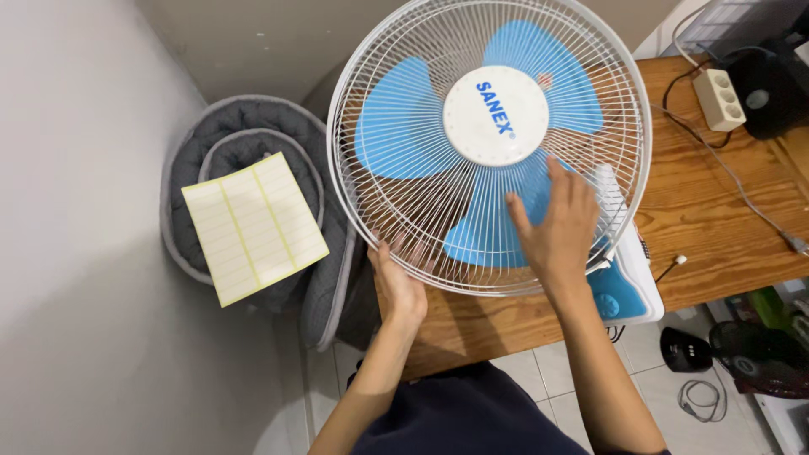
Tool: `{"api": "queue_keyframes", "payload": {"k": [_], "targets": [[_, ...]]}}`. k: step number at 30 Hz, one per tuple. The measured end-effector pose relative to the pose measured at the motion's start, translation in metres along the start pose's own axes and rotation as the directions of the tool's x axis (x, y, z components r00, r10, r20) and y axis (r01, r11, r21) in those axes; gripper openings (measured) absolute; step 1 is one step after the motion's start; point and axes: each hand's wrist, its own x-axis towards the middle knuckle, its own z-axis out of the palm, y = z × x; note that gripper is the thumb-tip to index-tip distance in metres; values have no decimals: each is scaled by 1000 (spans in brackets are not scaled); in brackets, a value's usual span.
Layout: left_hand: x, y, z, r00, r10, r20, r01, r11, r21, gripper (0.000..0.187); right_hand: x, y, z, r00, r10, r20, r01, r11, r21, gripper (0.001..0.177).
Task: The person uses a screwdriver to tighten a screw on the front grille of a SANEX electric fan, then repeatedly aligns and presses the grille onto the fan housing to secure it. The fan remains on a wooden desk throughout.
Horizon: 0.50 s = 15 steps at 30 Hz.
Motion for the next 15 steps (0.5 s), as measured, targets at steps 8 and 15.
{"api": "queue_keyframes", "payload": {"k": [8,15], "targets": [[1,-8,11,999,-16,-48,16,1000,4,68,-15,25,-7,996,89,-28,-91,993,-70,79],[-4,-8,11,1000,3,11,-4,1000,14,66,-13,43,4,984,116,-138,-140,974,-177,61]]}}
